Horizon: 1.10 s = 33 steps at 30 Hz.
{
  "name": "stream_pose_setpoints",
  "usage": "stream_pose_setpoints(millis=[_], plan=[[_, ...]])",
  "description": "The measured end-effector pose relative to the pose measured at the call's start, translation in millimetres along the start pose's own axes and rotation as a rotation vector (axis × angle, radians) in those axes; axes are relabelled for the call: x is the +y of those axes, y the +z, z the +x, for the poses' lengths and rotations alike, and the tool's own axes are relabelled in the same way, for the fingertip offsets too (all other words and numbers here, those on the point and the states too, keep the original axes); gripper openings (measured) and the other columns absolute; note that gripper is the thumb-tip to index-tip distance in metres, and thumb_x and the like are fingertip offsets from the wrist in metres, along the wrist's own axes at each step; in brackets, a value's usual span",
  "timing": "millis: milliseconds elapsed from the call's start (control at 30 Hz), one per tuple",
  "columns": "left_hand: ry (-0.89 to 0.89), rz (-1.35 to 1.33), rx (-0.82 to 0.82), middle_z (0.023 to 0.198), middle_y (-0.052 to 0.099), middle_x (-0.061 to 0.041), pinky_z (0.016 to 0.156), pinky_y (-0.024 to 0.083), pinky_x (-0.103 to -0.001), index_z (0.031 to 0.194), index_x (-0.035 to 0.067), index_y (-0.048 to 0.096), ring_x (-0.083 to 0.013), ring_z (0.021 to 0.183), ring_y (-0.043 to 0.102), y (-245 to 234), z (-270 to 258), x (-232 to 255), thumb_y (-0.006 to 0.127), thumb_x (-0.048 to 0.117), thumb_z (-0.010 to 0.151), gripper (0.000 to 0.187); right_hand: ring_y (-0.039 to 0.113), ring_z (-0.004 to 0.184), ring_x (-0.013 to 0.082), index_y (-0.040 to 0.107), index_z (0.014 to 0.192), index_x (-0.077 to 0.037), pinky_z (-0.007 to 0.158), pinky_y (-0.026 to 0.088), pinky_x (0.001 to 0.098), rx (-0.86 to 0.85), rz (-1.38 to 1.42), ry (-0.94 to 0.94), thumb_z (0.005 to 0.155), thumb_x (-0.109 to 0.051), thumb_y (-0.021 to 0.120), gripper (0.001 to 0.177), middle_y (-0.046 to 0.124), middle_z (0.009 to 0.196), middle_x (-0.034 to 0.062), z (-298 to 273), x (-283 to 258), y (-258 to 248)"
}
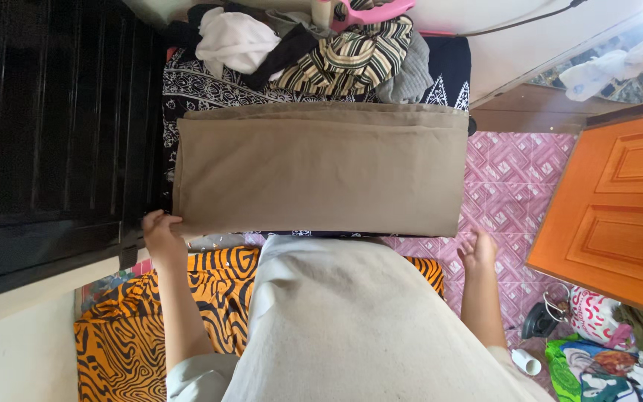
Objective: The person uses a pink lint roller to clean a brown cushion cover laid on a bed. After rolling the entire surface, they fold the cover in half and smooth it with their hands.
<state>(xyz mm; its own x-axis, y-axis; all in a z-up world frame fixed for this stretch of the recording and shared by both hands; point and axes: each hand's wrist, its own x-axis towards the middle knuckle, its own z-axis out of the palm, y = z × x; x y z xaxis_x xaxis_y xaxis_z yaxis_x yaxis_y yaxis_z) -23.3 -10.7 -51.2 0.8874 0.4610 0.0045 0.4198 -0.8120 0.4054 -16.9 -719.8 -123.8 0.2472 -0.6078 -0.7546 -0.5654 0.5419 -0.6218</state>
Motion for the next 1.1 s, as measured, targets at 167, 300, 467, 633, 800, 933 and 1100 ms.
stream_pose_setpoints(millis=[167,300,467,633,800,933,1100], plan=[[0.004,0.021,0.169,0.133,0.058,-0.017,0.103,0.053,-0.046,0.108,0.004,0.068,-0.0354,0.127,0.059,22,44,39,0.069,0.003,0.095,0.012,0.052,0.125,0.0328,0.062,0.124,-0.003,0.111,0.040,0.0495,0.359,-0.461,-1.068,0.083,-0.007,0.072,0.043,0.058,0.128,0.0178,-3,-13,71],[0.045,-0.058,0.234,0.140,0.049,-0.022,0.097,0.046,-0.055,0.142,0.003,0.052,-0.0414,0.126,0.051,55,105,82,0.076,0.030,0.098,0.057,0.039,0.142,0.0389,0.060,0.133,-0.008,0.118,0.032,0.0535,0.108,-0.586,-1.369,0.094,-0.011,0.072,0.042,0.041,0.151,0.0206,-34,-34,137],[-0.040,-0.038,0.317,0.134,0.053,-0.012,0.091,0.043,-0.056,0.126,0.011,0.056,-0.0377,0.123,0.049,77,150,103,0.080,0.040,0.091,0.051,0.044,0.140,0.0390,0.059,0.140,-0.012,0.114,0.031,0.0543,-0.059,-0.760,-1.568,0.098,-0.012,0.070,0.044,0.045,0.152,0.0183,-77,-66,187],[0.167,0.062,0.381,0.119,0.059,-0.007,0.087,0.044,-0.050,0.108,0.015,0.060,-0.0301,0.109,0.056,85,165,93,0.073,0.033,0.101,0.022,0.048,0.133,0.0369,0.064,0.133,-0.012,0.108,0.035,0.0524,-0.107,-0.820,-1.620,0.099,-0.013,0.071,0.035,0.051,0.142,0.0156,-88,-85,198],[0.146,-0.154,0.330,0.103,0.058,-0.003,0.088,0.046,-0.048,0.107,0.011,0.057,-0.0227,0.085,0.060,81,179,81,0.063,0.023,0.114,0.015,0.050,0.130,0.0329,0.069,0.111,-0.013,0.107,0.032,0.0509,-0.087,-0.807,-1.594,0.098,-0.014,0.073,0.013,0.053,0.137,0.0127,-83,-90,200],[0.192,-0.167,0.389,0.101,0.058,-0.007,0.083,0.047,-0.047,0.104,0.009,0.057,-0.0274,0.092,0.059,74,182,87,0.075,0.023,0.106,0.023,0.049,0.132,0.0324,0.069,0.111,-0.013,0.108,0.031,0.0507,-0.038,-0.792,-1.574,0.099,-0.014,0.072,0.013,0.053,0.138,0.0127,-80,-85,204],[0.195,0.106,0.614,0.123,0.058,-0.019,0.088,0.042,-0.049,0.122,0.003,0.055,-0.0372,0.114,0.055,57,170,121,0.079,0.030,0.091,0.047,0.047,0.139,0.0357,0.065,0.118,-0.009,0.111,0.028,0.0543,0.117,-0.799,-1.568,0.096,-0.010,0.071,0.023,0.052,0.143,0.0152,-90,-76,216]])
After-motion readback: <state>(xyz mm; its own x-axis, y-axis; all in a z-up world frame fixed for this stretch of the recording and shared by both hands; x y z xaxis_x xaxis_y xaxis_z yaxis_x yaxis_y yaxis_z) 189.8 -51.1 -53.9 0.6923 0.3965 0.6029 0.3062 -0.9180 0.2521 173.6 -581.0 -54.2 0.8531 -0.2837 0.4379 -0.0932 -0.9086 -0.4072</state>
